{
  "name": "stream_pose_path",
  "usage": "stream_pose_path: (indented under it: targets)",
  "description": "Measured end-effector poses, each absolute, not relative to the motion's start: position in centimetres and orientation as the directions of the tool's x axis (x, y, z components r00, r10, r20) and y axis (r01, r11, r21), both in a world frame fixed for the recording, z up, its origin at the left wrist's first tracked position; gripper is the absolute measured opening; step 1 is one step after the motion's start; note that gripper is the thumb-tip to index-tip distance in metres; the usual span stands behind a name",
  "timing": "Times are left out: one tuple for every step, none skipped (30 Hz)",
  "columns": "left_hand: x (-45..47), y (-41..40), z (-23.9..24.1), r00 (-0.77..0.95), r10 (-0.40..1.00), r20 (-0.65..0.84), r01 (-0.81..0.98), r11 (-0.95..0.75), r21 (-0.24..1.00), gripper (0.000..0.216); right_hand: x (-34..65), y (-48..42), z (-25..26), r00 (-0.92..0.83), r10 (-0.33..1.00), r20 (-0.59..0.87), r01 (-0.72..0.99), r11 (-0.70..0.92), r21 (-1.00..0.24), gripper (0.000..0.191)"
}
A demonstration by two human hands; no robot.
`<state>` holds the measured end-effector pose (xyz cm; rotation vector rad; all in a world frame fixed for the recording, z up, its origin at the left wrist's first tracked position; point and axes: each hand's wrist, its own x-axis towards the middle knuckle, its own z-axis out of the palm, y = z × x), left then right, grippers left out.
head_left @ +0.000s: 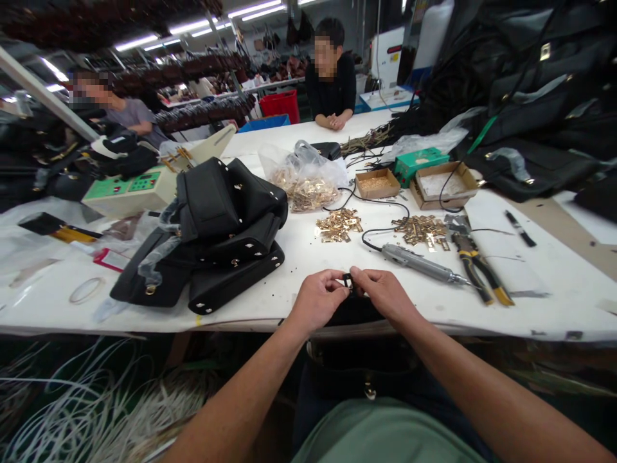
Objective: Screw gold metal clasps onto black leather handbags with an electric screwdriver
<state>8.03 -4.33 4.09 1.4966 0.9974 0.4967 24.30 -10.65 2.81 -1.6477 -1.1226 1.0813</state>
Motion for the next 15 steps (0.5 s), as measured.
stream_pose_path:
  targets:
    - [8.0, -4.3, 4.0, 0.537, 0.811, -0.234, 0.295, 0.079, 0.952, 0.027, 24.3, -10.7, 2.9, 0.218, 0.96, -0.178, 0.217, -0.225, -0.95, 0.052]
    - [8.0, -4.3, 4.0, 0.535, 0.813, -0.231, 0.289, 0.08, 0.954, 0.027, 24.3, -10.7, 3.0, 0.212, 0.963, -0.167, 0.202, -0.21, -0.957, 0.048]
    - [8.0, -4.3, 3.9, 0.535, 0.814, -0.228, 0.285, 0.08, 0.955, 0.026, 24.3, -10.7, 3.1, 0.212, 0.964, -0.158, 0.184, -0.199, -0.963, 0.042]
    - [8.0, -4.3, 3.8, 0.534, 0.815, -0.225, 0.283, 0.078, 0.956, 0.026, 24.3, -10.7, 3.3, 0.213, 0.965, -0.155, 0.17, -0.192, -0.967, 0.037]
    - [8.0, -4.2, 3.8, 0.531, 0.818, -0.222, 0.286, 0.073, 0.955, 0.026, 24.3, -10.7, 3.4, 0.215, 0.964, -0.154, 0.162, -0.191, -0.968, 0.032]
    - [7.9, -4.2, 3.8, 0.526, 0.822, -0.219, 0.291, 0.068, 0.954, 0.026, 24.3, -10.6, 3.4, 0.217, 0.964, -0.154, 0.16, -0.191, -0.968, 0.029]
    - [7.9, -4.2, 3.8, 0.523, 0.824, -0.217, 0.297, 0.063, 0.953, 0.026, 24.3, -10.6, 3.5, 0.218, 0.964, -0.153, 0.164, -0.191, -0.968, 0.027]
    - [7.9, -4.2, 3.8, 0.521, 0.826, -0.217, 0.301, 0.06, 0.952, 0.027, 24.2, -10.5, 3.5, 0.219, 0.964, -0.153, 0.173, -0.192, -0.966, 0.027]
    - [7.9, -4.3, 3.8, 0.52, 0.827, -0.216, 0.303, 0.057, 0.951, 0.027, 24.1, -10.4, 3.5, 0.223, 0.963, -0.152, 0.188, -0.196, -0.963, 0.027]
    - [7.9, -4.3, 3.9, 0.519, 0.828, -0.213, 0.303, 0.054, 0.951, 0.027, 24.0, -10.3, 3.4, 0.232, 0.962, -0.147, 0.21, -0.197, -0.958, 0.027]
    - [7.9, -4.4, 4.0, 0.52, 0.828, -0.21, 0.303, 0.051, 0.952, 0.027, 23.9, -10.2, 3.4, 0.246, 0.96, -0.136, 0.241, -0.196, -0.951, 0.027]
    - [7.9, -4.5, 4.1, 0.522, 0.828, -0.208, 0.304, 0.047, 0.951, 0.026, 23.7, -10.2, 3.3, 0.261, 0.958, -0.119, 0.278, -0.192, -0.941, 0.027]
    - [8.0, -4.6, 4.2, 0.521, 0.829, -0.205, 0.305, 0.043, 0.951, 0.025, 23.5, -10.1, 3.3, 0.276, 0.956, -0.097, 0.318, -0.186, -0.93, 0.028]
    - [8.0, -4.7, 4.2, 0.52, 0.831, -0.197, 0.302, 0.036, 0.953, 0.024, 23.4, -10.1, 3.2, 0.289, 0.954, -0.074, 0.353, -0.179, -0.918, 0.03]
    - [8.0, -4.8, 4.3, 0.521, 0.834, -0.183, 0.293, 0.026, 0.956, 0.022, 23.2, -10.1, 3.2, 0.298, 0.953, -0.057, 0.376, -0.172, -0.91, 0.032]
